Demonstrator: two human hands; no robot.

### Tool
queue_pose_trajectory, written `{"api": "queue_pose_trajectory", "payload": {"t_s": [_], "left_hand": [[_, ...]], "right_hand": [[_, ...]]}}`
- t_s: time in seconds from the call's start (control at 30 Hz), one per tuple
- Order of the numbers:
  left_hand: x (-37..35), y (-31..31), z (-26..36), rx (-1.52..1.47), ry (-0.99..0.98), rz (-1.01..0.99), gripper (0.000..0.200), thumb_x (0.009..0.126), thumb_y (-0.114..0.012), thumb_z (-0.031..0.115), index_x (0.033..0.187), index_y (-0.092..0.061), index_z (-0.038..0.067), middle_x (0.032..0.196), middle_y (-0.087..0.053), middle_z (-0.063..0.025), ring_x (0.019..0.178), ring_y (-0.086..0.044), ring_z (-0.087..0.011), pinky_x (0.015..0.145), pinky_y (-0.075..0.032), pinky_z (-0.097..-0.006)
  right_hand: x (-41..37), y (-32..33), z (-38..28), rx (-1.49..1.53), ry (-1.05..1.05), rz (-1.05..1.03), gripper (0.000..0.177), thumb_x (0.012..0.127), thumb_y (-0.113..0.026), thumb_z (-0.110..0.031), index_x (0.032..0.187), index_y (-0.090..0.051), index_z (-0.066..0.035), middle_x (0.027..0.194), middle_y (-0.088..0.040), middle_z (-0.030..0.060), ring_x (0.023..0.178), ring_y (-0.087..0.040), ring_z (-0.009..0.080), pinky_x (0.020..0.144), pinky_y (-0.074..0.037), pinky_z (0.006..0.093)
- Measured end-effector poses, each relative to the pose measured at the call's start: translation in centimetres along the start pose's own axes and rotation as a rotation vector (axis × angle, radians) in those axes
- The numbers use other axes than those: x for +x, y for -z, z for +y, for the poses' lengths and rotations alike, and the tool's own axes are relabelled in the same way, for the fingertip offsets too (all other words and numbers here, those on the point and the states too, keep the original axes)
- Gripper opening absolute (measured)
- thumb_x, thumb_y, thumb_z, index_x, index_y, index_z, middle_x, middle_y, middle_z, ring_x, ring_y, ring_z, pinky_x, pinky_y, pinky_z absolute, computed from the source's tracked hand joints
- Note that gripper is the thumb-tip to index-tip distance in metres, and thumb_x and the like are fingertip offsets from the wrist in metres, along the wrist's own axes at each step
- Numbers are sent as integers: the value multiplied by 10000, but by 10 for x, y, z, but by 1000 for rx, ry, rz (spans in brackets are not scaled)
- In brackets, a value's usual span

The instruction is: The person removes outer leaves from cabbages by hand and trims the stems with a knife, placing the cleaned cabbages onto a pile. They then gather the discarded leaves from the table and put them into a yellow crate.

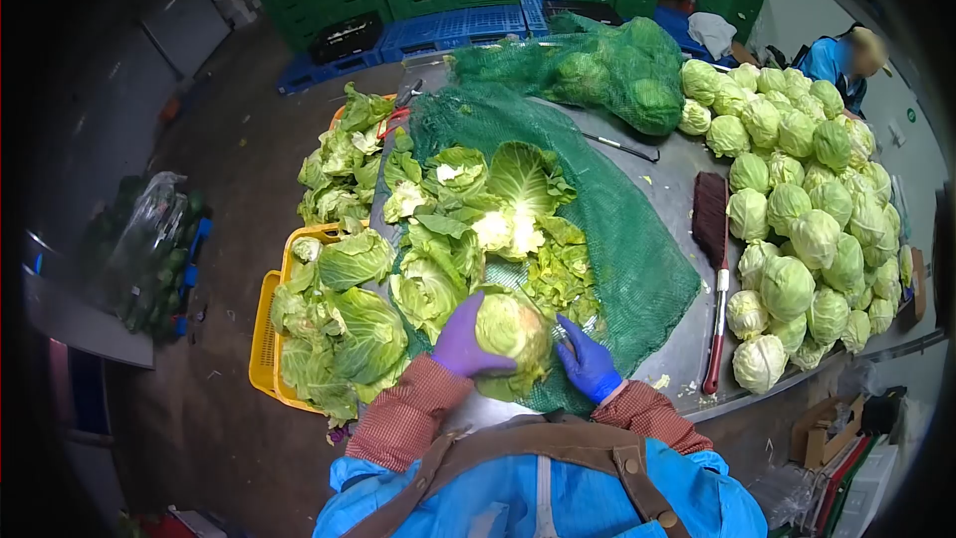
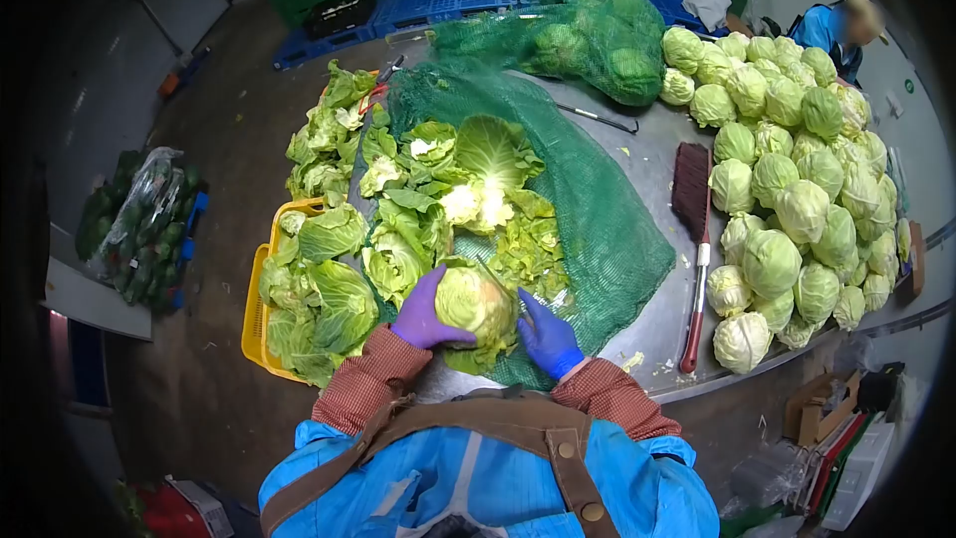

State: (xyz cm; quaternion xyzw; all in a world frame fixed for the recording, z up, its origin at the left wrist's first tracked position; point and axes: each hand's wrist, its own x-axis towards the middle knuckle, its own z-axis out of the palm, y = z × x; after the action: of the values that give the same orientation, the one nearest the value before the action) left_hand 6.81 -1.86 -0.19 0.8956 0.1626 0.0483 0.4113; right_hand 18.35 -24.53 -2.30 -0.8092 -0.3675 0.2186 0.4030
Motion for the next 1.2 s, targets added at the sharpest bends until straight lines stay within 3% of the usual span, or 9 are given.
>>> {"api": "queue_pose_trajectory", "payload": {"t_s": [0.07,0.13,0.2,0.4,0.47,0.87,1.07,1.2], "left_hand": [[19,9,8,-91,135,20,1152,444,-867,471,1320,-346,-67,1264,-466,-259,1184,-471,-348,1007,-380,-378],[37,14,-2,-92,198,-37,1155,448,-862,485,1319,-345,-70,1274,-460,-261,1191,-467,-347,1007,-382,-376],[47,15,-10,-60,271,-140,1172,459,-851,516,1326,-331,-78,1301,-439,-269,1212,-449,-348,1016,-374,-366],[44,15,-6,-116,235,-125,1179,450,-866,479,1330,-318,-83,1307,-421,-276,1229,-426,-347,1032,-353,-373],[44,13,-7,-136,206,-131,1185,453,-872,461,1336,-302,-87,1323,-398,-276,1248,-402,-347,1039,-342,-376],[47,10,-18,-175,206,-142,1176,469,-867,464,1337,-296,-88,1313,-405,-273,1235,-413,-350,1037,-344,-382],[51,-12,-28,-412,137,-48,1136,465,-868,463,1298,-343,-104,1253,-457,-266,1175,-465,-343,993,-387,-369],[55,0,-4,-237,187,-3,1107,466,-865,465,1275,-374,-109,1210,-493,-268,1150,-486,-347,971,-406,-368]], "right_hand": [[-3,-8,-2,-6,-87,25,420,880,-543,-223,1277,-450,-123,1057,-605,163,868,-616,344,736,-503,403],[-3,-15,1,-141,138,69,379,880,-545,-237,1223,-466,-95,1004,-608,151,812,-619,338,682,-505,411],[1,-17,7,-158,139,57,363,878,-548,-243,1199,-472,-90,970,-604,151,798,-616,336,671,-502,413],[24,-19,29,-250,102,-13,291,879,-535,-246,1108,-488,-73,936,-604,181,803,-605,368,669,-492,439],[35,-11,38,-220,72,-194,259,881,-535,-270,1026,-468,-67,855,-590,188,751,-594,386,646,-474,459],[33,-18,32,-160,97,-191,242,859,-542,-226,1012,-470,-53,850,-573,214,756,-587,394,658,-467,473],[51,-28,35,-327,-118,-207,272,800,-542,-154,1023,-445,-31,937,-558,229,820,-596,401,703,-482,472],[59,-25,19,-419,-268,-212,336,788,-551,-149,1077,-433,-23,974,-560,243,858,-602,398,717,-489,464]]}}
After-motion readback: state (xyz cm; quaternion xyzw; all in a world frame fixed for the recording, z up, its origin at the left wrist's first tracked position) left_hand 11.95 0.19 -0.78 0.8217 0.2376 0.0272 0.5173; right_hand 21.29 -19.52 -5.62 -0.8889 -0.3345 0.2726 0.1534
